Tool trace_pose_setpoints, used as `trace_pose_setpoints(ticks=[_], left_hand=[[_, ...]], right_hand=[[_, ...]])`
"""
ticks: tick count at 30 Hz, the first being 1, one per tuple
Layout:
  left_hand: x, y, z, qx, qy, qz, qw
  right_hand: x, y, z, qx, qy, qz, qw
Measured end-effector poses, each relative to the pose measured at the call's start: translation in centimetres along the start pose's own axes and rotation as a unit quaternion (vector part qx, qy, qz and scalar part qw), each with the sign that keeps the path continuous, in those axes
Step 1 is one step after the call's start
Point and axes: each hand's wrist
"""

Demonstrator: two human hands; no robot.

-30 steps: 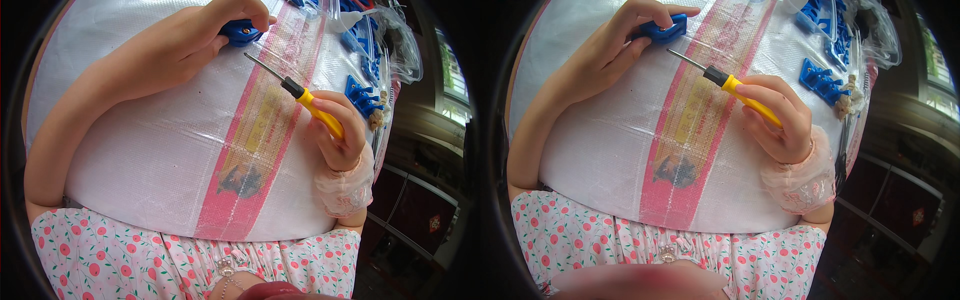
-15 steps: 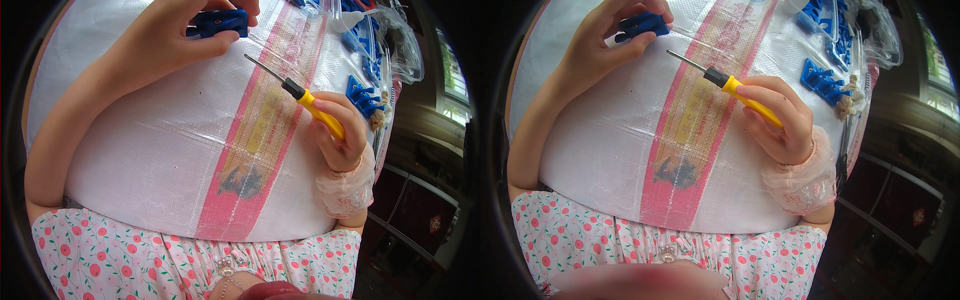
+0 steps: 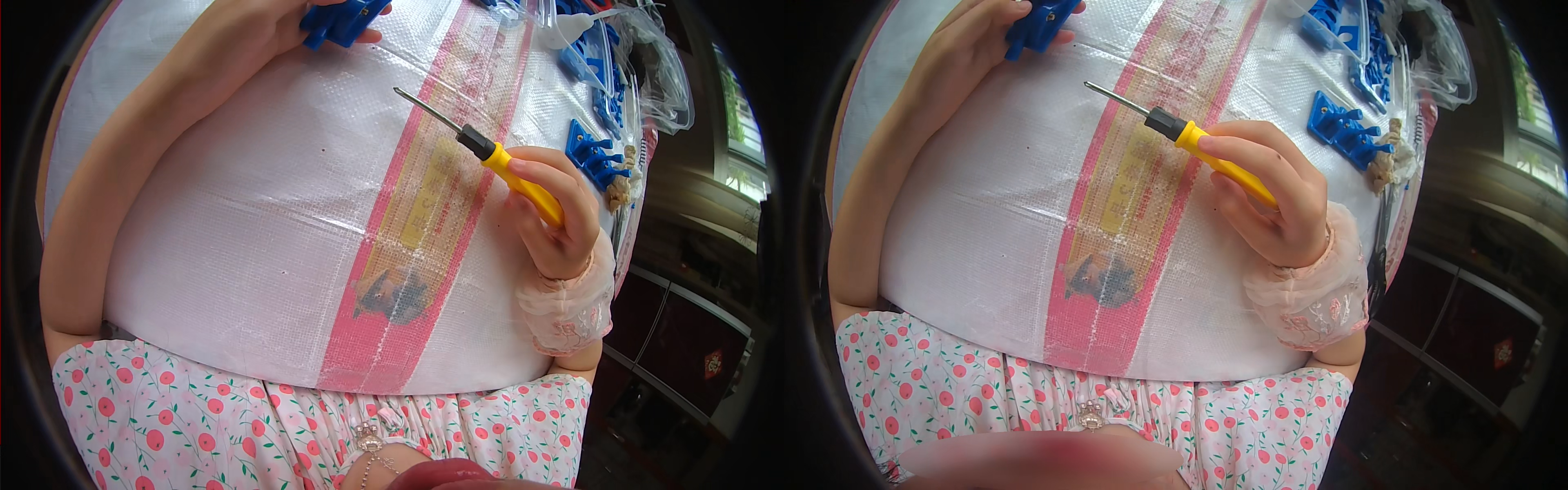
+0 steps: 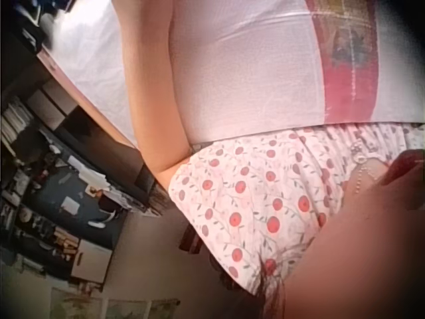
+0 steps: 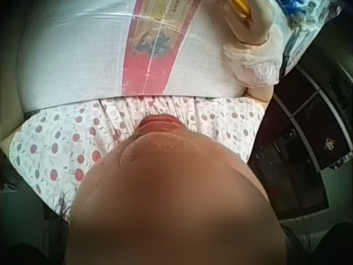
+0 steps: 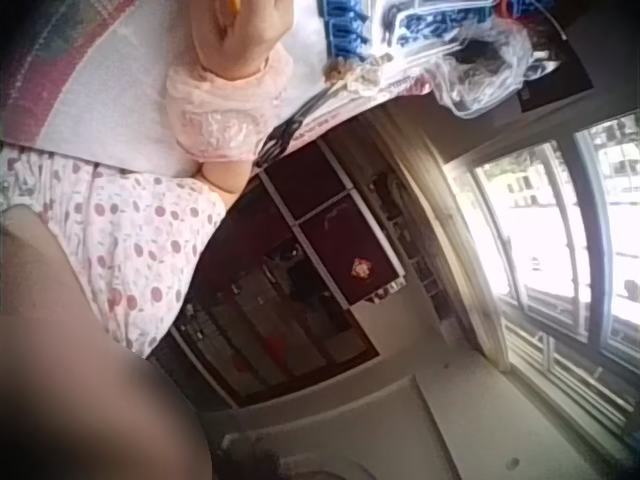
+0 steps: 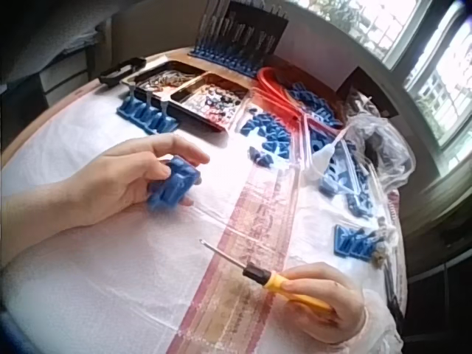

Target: Using a screwdriver to assemble or adjust a blue plastic component.

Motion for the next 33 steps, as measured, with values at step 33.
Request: trace_pose_setpoints(ticks=[33], left_hand=[[0.2, 0.4, -0.3, -0.012, -0.036, -0.133, 0.99]], right_hand=[[-0.1, -0.1, -0.1, 0.012, -0.009, 0.003, 1.0]])
Point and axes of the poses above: each hand's wrist, its own z-axis away from the middle knuckle, its own x-axis out of the palm, y = z × x, and after that the axes turned 8 degrees about -x, right-handed
